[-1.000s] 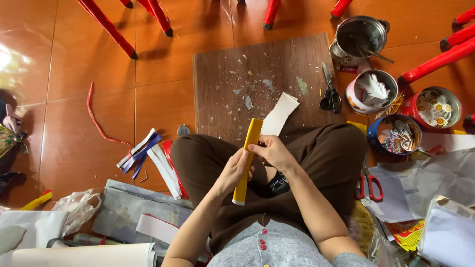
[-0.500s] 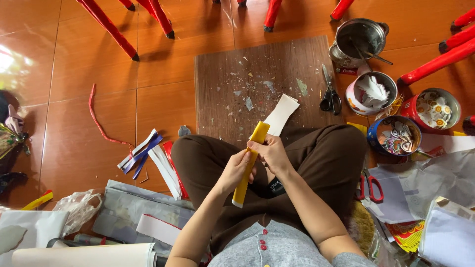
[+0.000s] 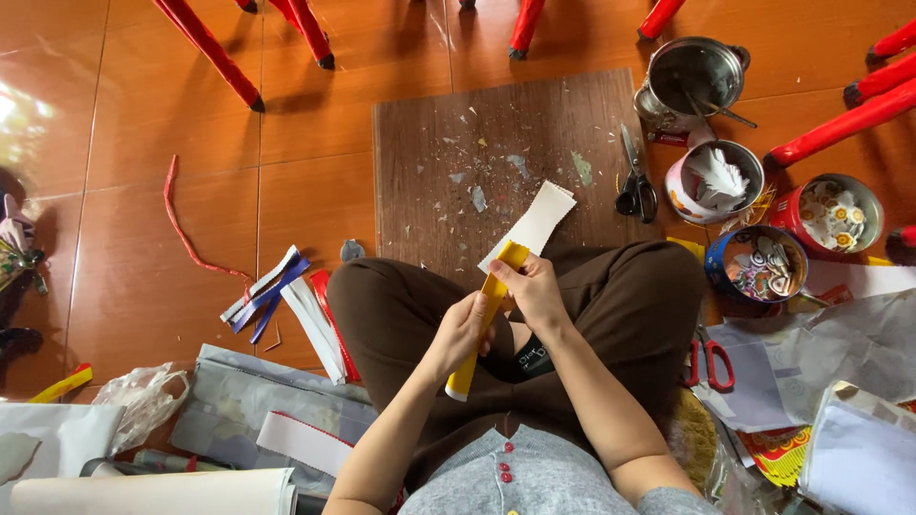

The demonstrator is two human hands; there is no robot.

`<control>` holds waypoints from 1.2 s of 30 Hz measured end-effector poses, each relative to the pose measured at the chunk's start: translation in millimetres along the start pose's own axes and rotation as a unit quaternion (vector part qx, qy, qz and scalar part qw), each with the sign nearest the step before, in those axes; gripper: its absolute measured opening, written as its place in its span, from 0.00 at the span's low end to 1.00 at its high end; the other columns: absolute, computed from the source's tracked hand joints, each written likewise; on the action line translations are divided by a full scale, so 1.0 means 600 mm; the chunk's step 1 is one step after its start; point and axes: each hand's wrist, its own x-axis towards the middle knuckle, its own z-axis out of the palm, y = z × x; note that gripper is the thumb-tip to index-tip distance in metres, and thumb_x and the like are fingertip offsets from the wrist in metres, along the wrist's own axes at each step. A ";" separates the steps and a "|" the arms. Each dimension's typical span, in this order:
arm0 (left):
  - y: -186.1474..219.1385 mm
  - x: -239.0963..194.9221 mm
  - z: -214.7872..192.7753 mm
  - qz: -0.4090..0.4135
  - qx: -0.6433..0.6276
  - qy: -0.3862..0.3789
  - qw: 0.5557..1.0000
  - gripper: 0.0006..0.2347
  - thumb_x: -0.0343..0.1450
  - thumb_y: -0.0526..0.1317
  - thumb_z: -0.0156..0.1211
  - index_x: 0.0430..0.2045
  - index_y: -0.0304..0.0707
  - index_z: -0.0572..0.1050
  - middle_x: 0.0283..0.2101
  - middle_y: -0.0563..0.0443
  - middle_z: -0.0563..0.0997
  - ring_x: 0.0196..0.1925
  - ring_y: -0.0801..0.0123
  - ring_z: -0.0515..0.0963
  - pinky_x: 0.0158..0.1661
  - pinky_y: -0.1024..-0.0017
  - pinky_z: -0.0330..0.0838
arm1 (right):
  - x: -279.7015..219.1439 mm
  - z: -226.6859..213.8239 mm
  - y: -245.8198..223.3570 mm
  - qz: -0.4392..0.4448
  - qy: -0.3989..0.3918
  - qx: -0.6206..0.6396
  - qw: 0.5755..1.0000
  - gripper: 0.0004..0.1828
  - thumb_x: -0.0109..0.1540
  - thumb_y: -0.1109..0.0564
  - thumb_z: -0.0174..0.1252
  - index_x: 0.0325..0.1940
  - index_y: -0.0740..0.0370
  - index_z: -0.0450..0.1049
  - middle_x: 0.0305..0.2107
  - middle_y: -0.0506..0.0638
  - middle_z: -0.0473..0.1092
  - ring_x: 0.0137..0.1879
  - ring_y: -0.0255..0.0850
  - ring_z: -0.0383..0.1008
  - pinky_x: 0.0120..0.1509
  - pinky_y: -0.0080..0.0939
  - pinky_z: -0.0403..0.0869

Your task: Cutting strips of yellow paper with scissors and folding them for a craft project

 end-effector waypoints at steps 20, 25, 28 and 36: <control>-0.019 0.012 -0.013 -0.072 -0.067 0.024 0.995 0.16 0.77 0.44 0.38 0.34 0.30 0.72 0.17 0.42 0.74 0.14 0.63 0.78 0.17 0.69 0.75 | 0.013 -0.040 -0.044 -0.043 0.057 0.062 0.996 0.05 0.65 0.59 0.53 0.43 0.58 0.73 0.20 0.38 0.61 0.19 0.23 0.60 0.20 0.21 0.63; -0.059 0.046 0.009 -0.045 -0.151 -0.032 0.987 0.13 0.78 0.42 0.39 0.42 0.32 0.71 0.22 0.37 0.77 0.21 0.61 0.81 0.23 0.66 0.78 | 0.015 -0.028 0.018 0.051 -0.011 -0.099 0.994 0.06 0.58 0.58 0.65 0.31 0.64 0.78 0.15 0.46 0.69 0.15 0.30 0.64 0.16 0.29 0.65; -0.049 0.008 0.001 -0.065 -0.138 -0.091 0.984 0.14 0.78 0.41 0.42 0.40 0.25 0.72 0.22 0.30 0.78 0.21 0.55 0.82 0.24 0.62 0.79 | 0.049 -0.093 0.054 0.014 0.045 -0.065 0.997 0.05 0.60 0.58 0.63 0.32 0.61 0.76 0.15 0.43 0.67 0.18 0.25 0.63 0.20 0.22 0.65; -0.059 0.061 -0.004 -0.028 -0.006 -0.018 0.999 0.12 0.76 0.46 0.50 0.37 0.37 0.78 0.20 0.43 0.78 0.21 0.67 0.80 0.21 0.72 0.76 | 0.027 -0.046 0.040 0.039 -0.095 -0.105 0.989 0.10 0.60 0.56 0.64 0.29 0.65 0.77 0.13 0.48 0.67 0.17 0.29 0.61 0.20 0.30 0.67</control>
